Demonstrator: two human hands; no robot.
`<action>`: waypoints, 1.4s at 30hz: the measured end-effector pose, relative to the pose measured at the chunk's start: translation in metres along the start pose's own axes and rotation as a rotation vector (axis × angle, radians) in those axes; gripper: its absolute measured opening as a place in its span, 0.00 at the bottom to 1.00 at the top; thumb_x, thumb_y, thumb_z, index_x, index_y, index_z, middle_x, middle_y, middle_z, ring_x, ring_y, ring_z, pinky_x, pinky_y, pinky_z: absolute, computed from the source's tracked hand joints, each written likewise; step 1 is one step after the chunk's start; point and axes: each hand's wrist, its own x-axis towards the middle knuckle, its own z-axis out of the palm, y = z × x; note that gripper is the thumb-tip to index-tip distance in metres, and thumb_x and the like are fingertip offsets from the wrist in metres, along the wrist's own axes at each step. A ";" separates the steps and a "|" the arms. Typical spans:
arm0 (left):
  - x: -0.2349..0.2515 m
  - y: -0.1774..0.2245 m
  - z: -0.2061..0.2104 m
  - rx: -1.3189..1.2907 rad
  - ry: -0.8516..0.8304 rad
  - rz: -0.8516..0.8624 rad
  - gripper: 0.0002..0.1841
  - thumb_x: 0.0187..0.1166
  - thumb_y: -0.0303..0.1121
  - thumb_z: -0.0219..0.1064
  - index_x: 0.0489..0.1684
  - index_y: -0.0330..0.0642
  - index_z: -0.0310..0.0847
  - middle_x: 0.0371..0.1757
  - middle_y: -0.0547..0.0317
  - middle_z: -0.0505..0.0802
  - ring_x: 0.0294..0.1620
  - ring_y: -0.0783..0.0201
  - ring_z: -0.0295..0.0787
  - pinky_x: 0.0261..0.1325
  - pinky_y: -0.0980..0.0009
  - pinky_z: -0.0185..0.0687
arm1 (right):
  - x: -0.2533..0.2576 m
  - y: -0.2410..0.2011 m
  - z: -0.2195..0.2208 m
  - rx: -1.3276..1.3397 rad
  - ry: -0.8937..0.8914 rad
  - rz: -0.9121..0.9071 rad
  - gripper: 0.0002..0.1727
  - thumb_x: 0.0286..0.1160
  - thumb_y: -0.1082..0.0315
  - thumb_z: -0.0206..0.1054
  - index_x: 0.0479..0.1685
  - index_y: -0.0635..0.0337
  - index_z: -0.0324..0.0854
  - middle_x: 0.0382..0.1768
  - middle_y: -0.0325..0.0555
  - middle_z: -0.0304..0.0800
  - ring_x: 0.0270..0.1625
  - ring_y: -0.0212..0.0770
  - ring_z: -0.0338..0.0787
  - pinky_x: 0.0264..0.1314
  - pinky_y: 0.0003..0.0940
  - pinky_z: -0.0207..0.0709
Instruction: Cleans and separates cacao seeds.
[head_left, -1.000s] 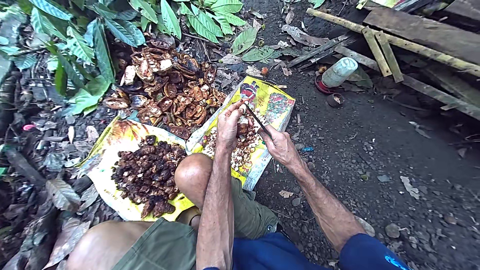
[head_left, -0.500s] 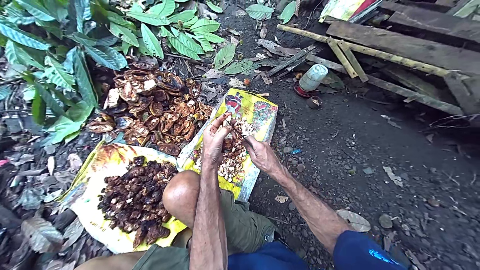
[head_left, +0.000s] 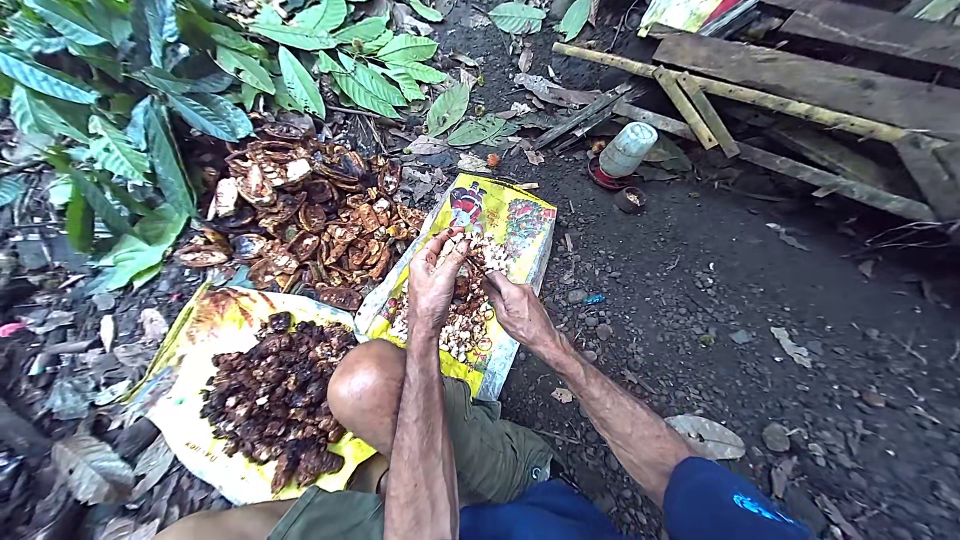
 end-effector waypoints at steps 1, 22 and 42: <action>0.000 -0.001 0.001 0.011 0.006 0.012 0.18 0.86 0.38 0.65 0.70 0.45 0.82 0.49 0.52 0.93 0.26 0.67 0.84 0.23 0.75 0.77 | -0.001 -0.001 0.002 0.008 0.006 0.006 0.17 0.91 0.59 0.53 0.54 0.62 0.84 0.28 0.53 0.89 0.34 0.52 0.92 0.41 0.53 0.84; -0.009 0.013 -0.001 0.487 0.013 0.106 0.17 0.87 0.40 0.63 0.71 0.50 0.84 0.69 0.61 0.90 0.57 0.62 0.90 0.58 0.54 0.85 | -0.010 -0.012 -0.001 0.302 -0.142 0.073 0.16 0.91 0.59 0.55 0.53 0.61 0.84 0.27 0.38 0.80 0.27 0.28 0.78 0.37 0.28 0.75; -0.009 0.004 0.005 0.515 0.132 -0.030 0.20 0.89 0.43 0.61 0.76 0.54 0.80 0.70 0.55 0.89 0.54 0.52 0.90 0.52 0.48 0.84 | -0.004 -0.003 0.012 -0.284 0.041 0.103 0.13 0.87 0.69 0.54 0.57 0.64 0.82 0.30 0.61 0.90 0.36 0.65 0.94 0.36 0.61 0.83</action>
